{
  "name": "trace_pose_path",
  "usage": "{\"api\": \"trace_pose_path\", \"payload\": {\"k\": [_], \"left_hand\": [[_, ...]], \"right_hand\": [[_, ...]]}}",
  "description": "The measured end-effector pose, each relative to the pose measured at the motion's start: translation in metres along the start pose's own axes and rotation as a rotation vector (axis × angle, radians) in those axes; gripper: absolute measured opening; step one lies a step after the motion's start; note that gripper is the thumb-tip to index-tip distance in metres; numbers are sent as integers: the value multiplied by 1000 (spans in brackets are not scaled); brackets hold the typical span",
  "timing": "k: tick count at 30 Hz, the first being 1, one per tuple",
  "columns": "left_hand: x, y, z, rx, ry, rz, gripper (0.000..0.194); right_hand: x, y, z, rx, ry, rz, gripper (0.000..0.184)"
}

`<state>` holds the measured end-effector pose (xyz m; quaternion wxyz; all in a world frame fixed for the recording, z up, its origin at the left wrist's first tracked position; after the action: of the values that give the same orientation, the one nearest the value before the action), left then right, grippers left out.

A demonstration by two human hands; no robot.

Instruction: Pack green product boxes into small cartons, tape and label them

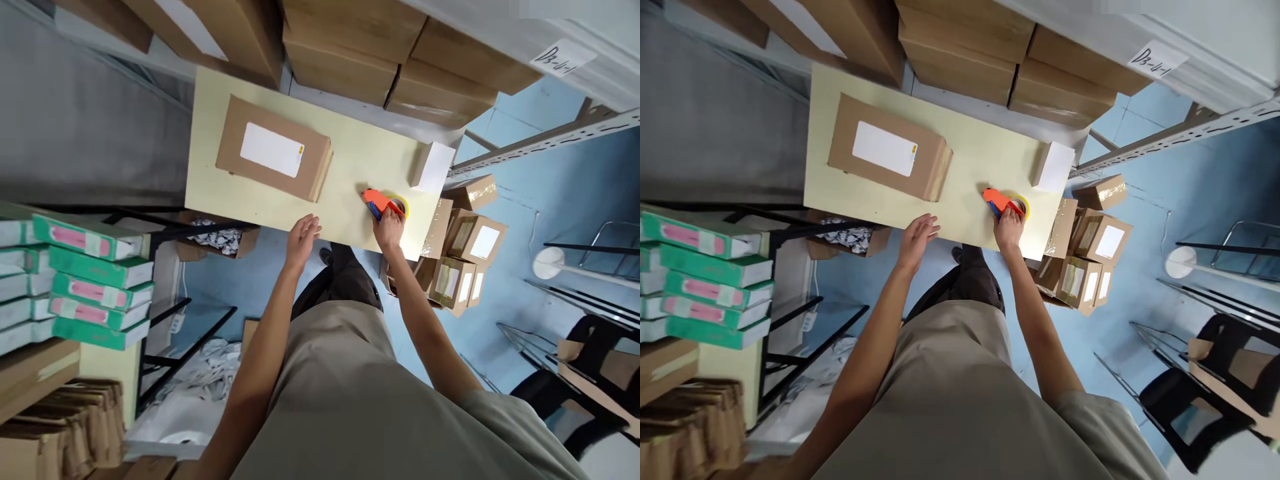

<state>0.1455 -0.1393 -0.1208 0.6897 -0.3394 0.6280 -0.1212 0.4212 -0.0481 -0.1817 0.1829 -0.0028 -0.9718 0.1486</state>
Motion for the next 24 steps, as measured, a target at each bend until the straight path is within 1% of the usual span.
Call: {"api": "trace_pose_path", "payload": {"k": [3,5,7,9,11,14,17,20,24], "left_hand": [[19,-24,14,80,-34,30,48],[26,-34,15,107,-59,63,50],[26,-42,8,118,-82,108,53],[21,-48,-2,120,-97,158,57],[10,-54,-13,130,-93,204,60],[-6,-63,-26,171,-58,243,60],[-17,-71,-31,224,-6,234,54],[-22,-76,-32,253,48,224,48],[-29,-81,-37,242,135,255,44]], "right_hand": [[2,-4,-6,34,62,-48,51],[10,-18,-13,85,103,-120,58],[22,-40,-19,142,133,-213,57],[37,-64,-25,204,167,-299,53],[50,-85,-30,275,210,-358,49],[64,-105,-38,391,283,-415,46],[73,-116,-48,511,328,-452,46],[80,-124,-60,613,335,-487,44],[86,-131,-74,675,373,-564,40]]}}
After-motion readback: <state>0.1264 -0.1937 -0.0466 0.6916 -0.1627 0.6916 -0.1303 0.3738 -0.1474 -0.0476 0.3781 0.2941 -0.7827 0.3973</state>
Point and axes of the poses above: each hand's wrist, its own y-axis towards the middle knuckle, its own z-axis out of the palm, x = y × z, the point moved 3 cm from there along y, towards the middle knuckle, and after that the axes turned 4 degrees about x, right-handed, at the moved point
